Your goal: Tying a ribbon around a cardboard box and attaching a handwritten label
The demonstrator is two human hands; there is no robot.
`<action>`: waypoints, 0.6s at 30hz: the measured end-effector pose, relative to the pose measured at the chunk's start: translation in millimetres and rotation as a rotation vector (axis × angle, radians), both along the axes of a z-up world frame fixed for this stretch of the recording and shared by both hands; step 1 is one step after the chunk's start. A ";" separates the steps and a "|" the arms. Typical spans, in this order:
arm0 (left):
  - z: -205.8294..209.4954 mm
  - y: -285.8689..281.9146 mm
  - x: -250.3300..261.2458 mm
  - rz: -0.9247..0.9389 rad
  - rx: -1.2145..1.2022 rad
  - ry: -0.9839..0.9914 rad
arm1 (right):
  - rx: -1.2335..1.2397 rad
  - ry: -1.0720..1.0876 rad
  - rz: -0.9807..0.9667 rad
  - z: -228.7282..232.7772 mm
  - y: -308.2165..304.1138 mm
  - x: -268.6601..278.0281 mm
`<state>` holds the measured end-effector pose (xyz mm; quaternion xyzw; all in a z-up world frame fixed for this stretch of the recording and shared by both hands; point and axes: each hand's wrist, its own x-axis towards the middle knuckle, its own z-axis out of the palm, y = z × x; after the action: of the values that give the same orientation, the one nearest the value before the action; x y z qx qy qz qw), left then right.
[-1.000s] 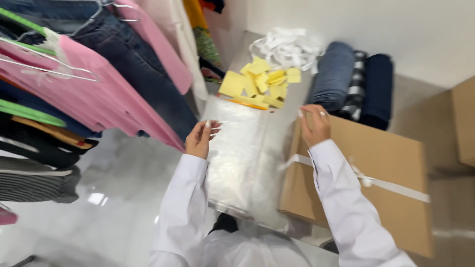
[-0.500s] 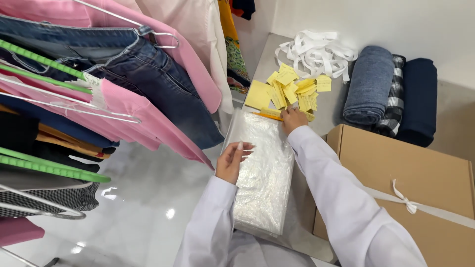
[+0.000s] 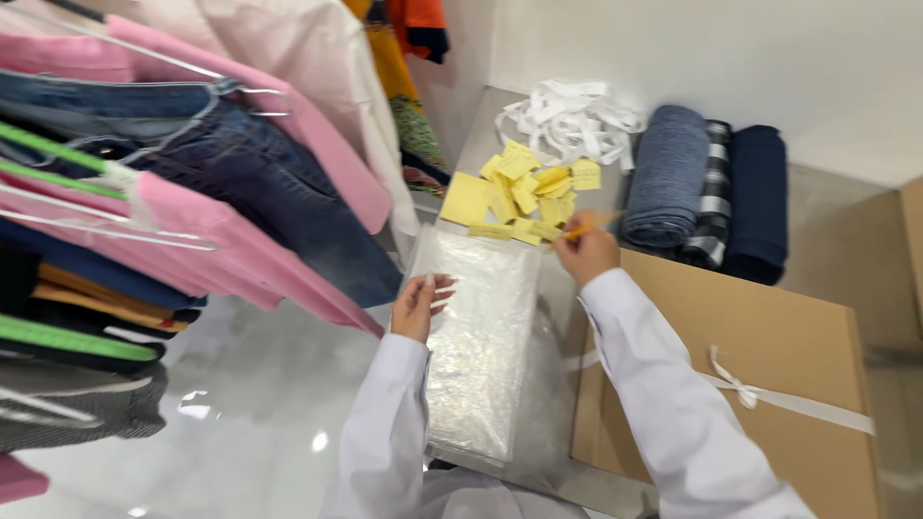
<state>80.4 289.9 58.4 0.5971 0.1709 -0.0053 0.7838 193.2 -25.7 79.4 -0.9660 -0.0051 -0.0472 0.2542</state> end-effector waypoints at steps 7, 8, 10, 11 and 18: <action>-153.1 -88.6 75.0 -0.215 0.435 0.018 | 1.043 0.101 -0.192 7.2 -86.2 -53.0; -168.1 -94.8 79.7 -0.238 0.602 -0.034 | 1.056 0.128 -0.178 9.3 -87.6 -58.0; -167.3 -103.1 77.5 -0.271 0.766 -0.086 | 1.070 0.157 -0.176 -4.1 -93.8 -60.6; -151.3 -104.8 70.9 -0.277 0.865 -0.099 | 1.082 0.144 -0.202 -19.6 -98.5 -58.7; -111.0 -120.1 49.0 -0.191 1.307 -0.263 | 1.221 -0.058 -0.406 -48.0 -95.5 -60.7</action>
<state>129.4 169.8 -52.5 0.9569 -0.0117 0.1028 0.2715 132.6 -121.3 31.4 -0.6274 0.1987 -0.1149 0.7441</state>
